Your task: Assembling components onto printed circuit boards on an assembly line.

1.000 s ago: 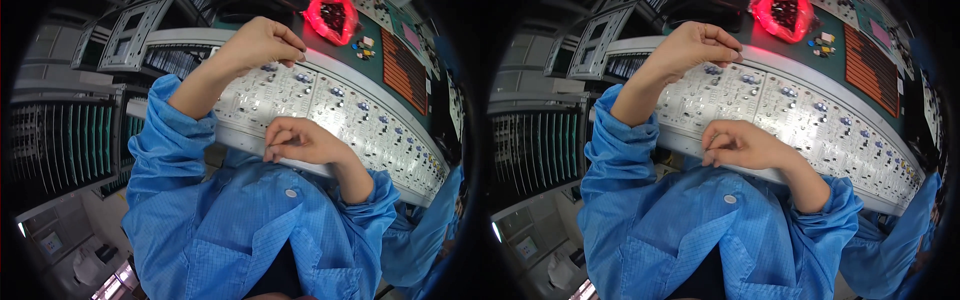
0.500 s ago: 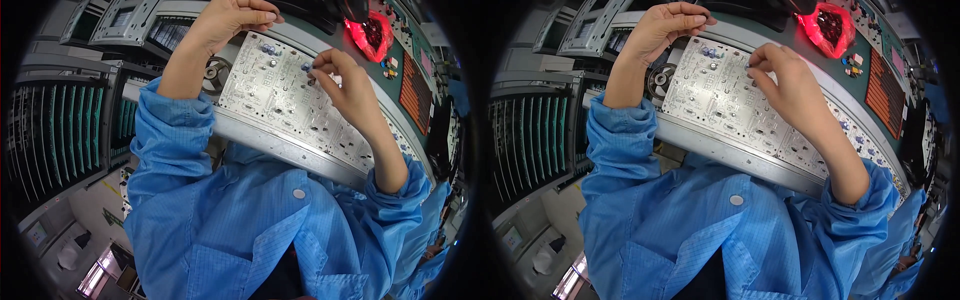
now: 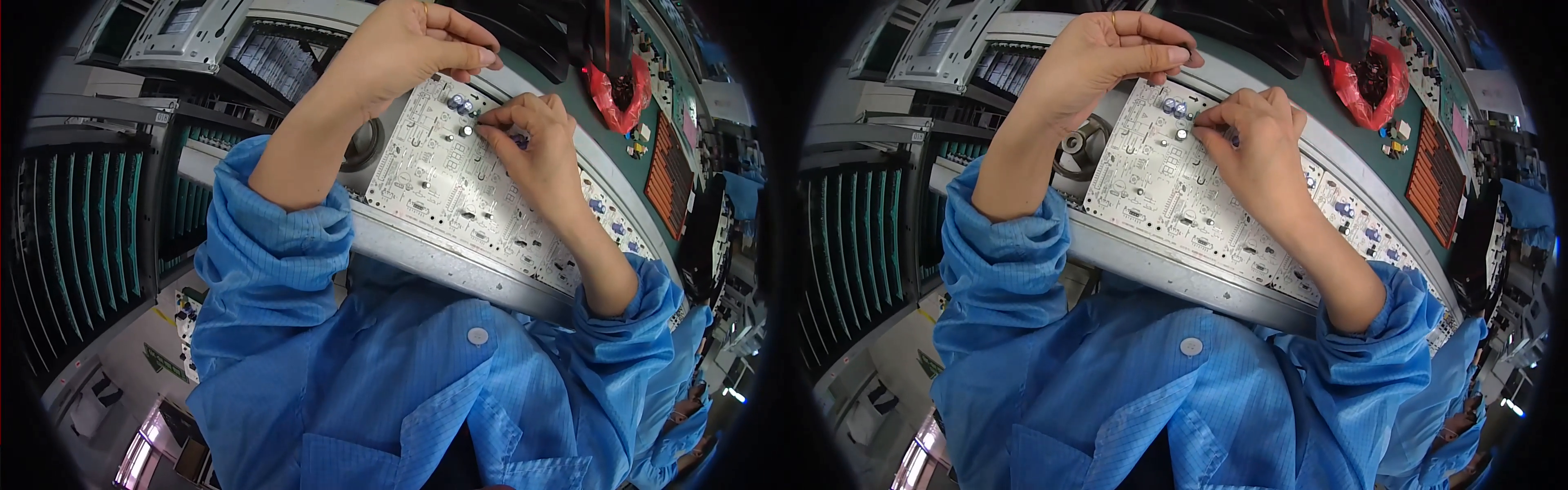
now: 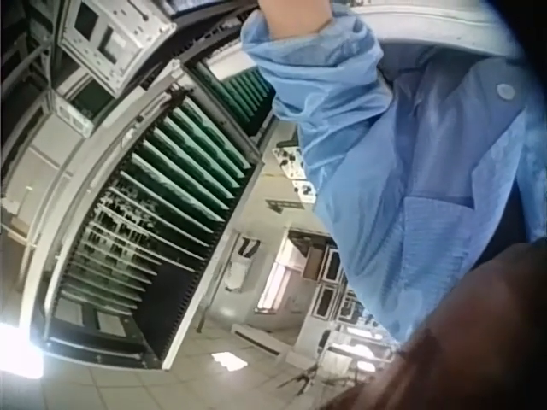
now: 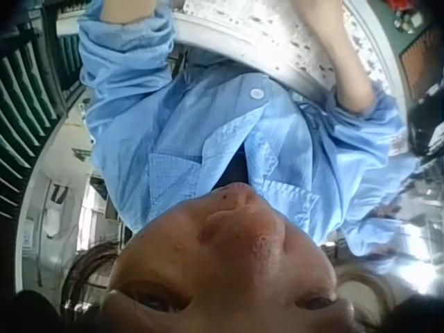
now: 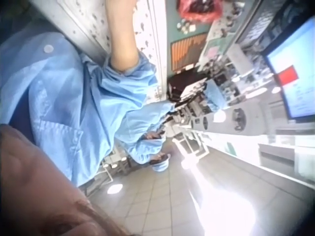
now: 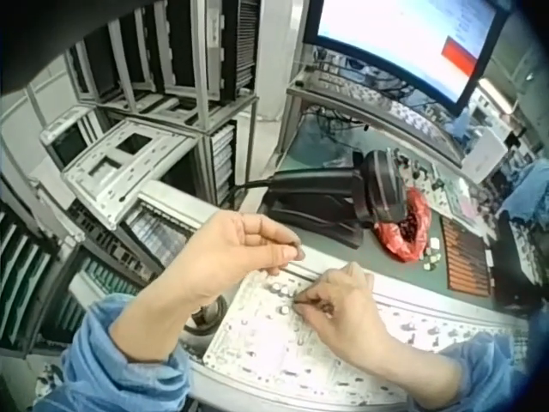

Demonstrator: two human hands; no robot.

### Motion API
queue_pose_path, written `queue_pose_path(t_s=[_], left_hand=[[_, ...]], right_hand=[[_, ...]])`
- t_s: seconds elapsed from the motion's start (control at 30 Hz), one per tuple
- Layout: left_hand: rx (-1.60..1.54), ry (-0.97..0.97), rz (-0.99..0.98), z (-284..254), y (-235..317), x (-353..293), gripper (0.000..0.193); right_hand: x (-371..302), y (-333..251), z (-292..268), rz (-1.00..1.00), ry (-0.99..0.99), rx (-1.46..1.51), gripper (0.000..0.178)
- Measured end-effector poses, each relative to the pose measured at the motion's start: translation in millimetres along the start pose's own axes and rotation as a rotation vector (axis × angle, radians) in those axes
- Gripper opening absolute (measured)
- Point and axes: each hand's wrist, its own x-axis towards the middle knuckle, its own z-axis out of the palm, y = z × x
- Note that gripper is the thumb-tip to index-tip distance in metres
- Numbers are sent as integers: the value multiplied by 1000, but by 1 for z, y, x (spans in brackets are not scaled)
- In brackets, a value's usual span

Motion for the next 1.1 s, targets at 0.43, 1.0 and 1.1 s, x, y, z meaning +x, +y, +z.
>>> queue_pose_path(t_s=[0.43,1.0,1.1], left_hand=[[210,-21,146,0,-6,-2,25],[125,13,5,6,6,-5,19],[154,4,27,5,2,-1,18]], right_hand=[[3,-3,1,61,-41,-10,9],[-2,-2,1,-12,-11,-115,12],[3,14,5,-21,-22,-70,13]])
